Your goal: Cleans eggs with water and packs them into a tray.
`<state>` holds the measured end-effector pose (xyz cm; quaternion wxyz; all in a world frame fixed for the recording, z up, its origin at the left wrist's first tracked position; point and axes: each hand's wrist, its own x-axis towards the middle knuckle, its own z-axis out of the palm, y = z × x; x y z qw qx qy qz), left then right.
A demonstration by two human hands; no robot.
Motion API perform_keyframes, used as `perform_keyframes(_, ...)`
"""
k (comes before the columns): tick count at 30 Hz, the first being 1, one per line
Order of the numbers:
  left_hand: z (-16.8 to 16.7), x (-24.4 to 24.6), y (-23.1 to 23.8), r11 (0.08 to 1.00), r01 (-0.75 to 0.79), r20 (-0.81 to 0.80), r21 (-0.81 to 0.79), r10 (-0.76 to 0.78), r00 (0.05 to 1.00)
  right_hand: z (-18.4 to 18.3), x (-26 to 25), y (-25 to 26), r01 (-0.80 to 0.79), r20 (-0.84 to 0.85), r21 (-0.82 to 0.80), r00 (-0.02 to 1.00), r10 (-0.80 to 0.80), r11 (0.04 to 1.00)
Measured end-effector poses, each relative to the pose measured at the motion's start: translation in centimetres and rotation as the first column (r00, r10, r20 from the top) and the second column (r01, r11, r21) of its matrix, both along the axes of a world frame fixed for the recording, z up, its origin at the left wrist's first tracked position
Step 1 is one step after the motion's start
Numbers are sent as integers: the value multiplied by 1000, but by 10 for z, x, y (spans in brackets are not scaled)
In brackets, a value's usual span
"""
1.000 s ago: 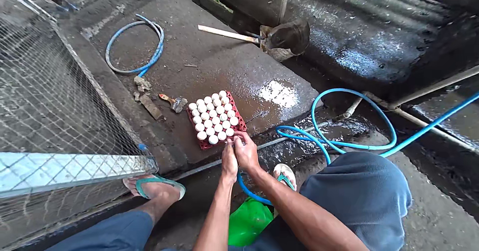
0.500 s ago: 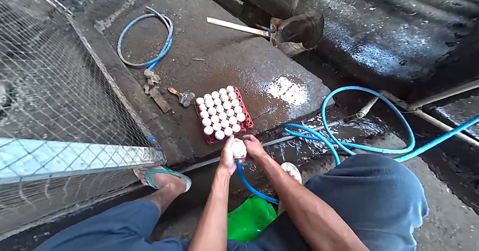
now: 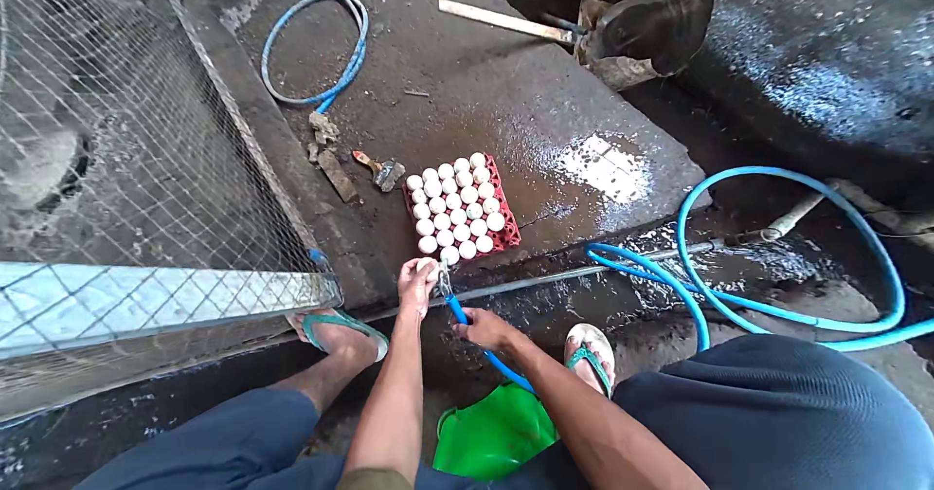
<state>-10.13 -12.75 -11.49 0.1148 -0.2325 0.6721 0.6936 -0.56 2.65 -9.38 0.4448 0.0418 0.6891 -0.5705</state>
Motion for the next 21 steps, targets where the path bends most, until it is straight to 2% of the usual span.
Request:
perform_keyframes(3, -23, -16, -9, 989, 4, 5, -150, -3, 1000, 0, -3, 1, -3, 12, 5, 1000, 3, 1000)
perform_keyframes(8, -52, -26, -7, 958, 22, 76, -285, -1, 997, -3, -7, 5, -5, 33, 15, 999, 4, 1000)
perform_keyframes(15, -63, -26, -12, 933, 85, 110, -349, -49, 993, -4, -12, 4, -10, 58, 34, 998, 8, 999)
perform_keyframes(18, -59, -37, -15, 949, 56, 155, -311, -7, 988, -5, -12, 6, 17, 56, 34, 998, -19, 999)
perform_keyframes(21, -56, -49, -18, 924, 144, 131, -355, -104, 986, -6, -13, 10, 44, 71, 36, 996, -47, 998)
